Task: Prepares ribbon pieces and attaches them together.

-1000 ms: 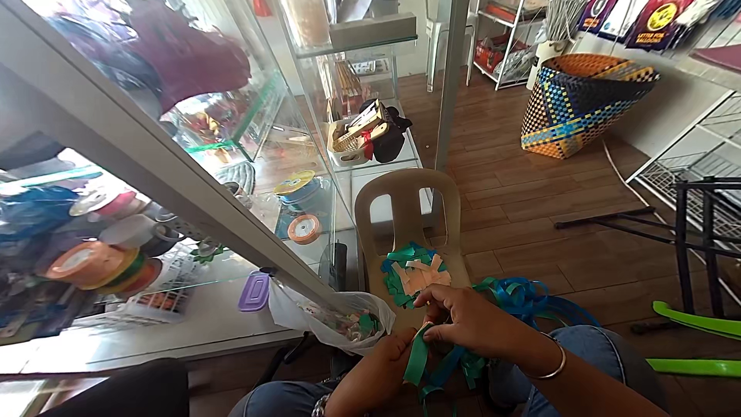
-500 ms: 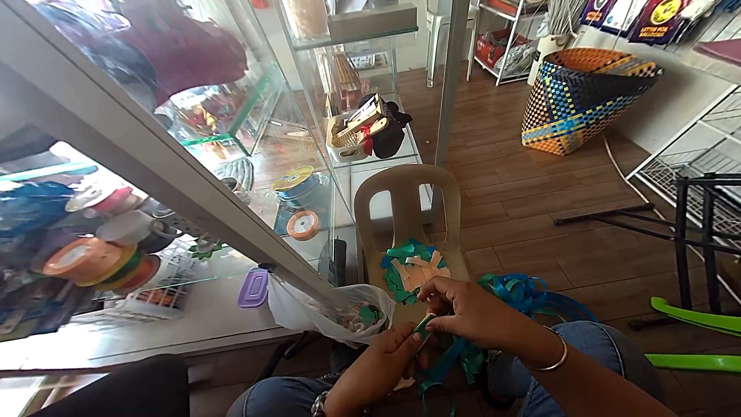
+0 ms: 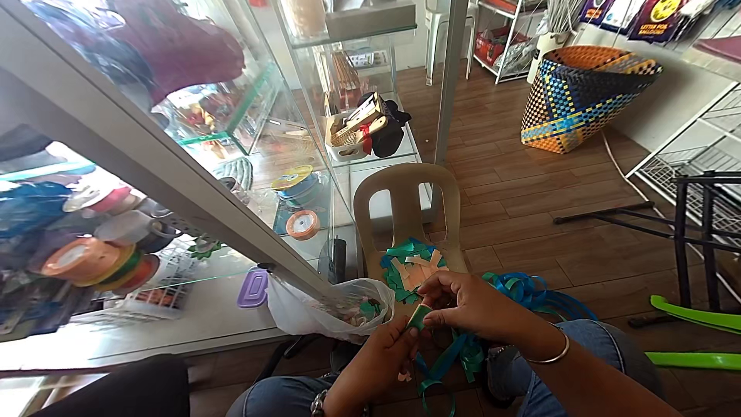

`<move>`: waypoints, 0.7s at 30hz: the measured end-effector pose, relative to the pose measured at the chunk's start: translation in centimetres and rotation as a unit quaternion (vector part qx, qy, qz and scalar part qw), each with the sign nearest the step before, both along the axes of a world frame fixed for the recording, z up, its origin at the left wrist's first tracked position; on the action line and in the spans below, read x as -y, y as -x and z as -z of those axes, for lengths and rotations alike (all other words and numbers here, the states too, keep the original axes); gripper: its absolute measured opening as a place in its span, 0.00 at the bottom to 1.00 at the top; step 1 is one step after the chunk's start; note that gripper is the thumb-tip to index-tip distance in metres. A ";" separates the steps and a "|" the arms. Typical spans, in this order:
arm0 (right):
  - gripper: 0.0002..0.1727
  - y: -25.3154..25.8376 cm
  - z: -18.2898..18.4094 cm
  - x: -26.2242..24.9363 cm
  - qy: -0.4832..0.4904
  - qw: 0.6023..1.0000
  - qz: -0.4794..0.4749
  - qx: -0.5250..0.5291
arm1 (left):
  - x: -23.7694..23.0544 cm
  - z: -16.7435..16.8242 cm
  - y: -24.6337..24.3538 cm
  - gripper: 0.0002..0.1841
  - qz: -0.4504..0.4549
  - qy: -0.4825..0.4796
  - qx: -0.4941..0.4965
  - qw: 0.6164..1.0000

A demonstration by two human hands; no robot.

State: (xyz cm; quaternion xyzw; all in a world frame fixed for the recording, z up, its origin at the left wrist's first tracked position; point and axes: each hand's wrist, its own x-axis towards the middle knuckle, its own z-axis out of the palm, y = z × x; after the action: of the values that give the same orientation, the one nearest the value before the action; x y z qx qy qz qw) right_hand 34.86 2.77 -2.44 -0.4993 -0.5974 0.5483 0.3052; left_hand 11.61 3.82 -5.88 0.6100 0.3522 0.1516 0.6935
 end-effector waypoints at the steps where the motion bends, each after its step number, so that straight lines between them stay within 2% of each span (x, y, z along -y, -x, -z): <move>1: 0.25 0.0 0.0 0.0 0.005 1.000 0.004 -0.008 | 0.0 -0.1 0.0 0.11 -0.007 0.006 0.004 1.000; 6: 0.18 0.7 0.3 0.2 -0.005 0.999 0.027 -0.030 | 0.1 -0.1 0.0 0.11 -0.027 0.027 0.027 0.999; 11: 0.08 1.2 0.4 0.4 -0.030 0.998 0.054 -0.008 | 0.1 -0.2 -0.1 0.11 -0.036 0.021 0.033 0.999; 14: 0.07 1.1 0.4 0.4 -0.030 0.998 0.058 -0.009 | 0.2 -0.5 -0.2 0.13 -0.046 0.038 0.044 0.997; 18: 0.07 0.7 0.2 0.3 -0.026 0.998 0.057 -0.005 | 0.1 -0.3 0.0 0.21 -0.063 0.096 0.092 0.989; 21: 0.07 0.6 0.2 0.3 -0.027 0.998 0.054 0.001 | 0.1 -0.4 -0.1 0.19 -0.063 0.099 0.088 0.989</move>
State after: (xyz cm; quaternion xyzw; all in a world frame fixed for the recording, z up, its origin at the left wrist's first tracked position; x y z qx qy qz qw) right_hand 34.24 2.52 -2.67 -0.5233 -0.5841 0.5143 0.3470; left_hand 11.67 3.72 -5.50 0.4994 0.3411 0.2126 0.7674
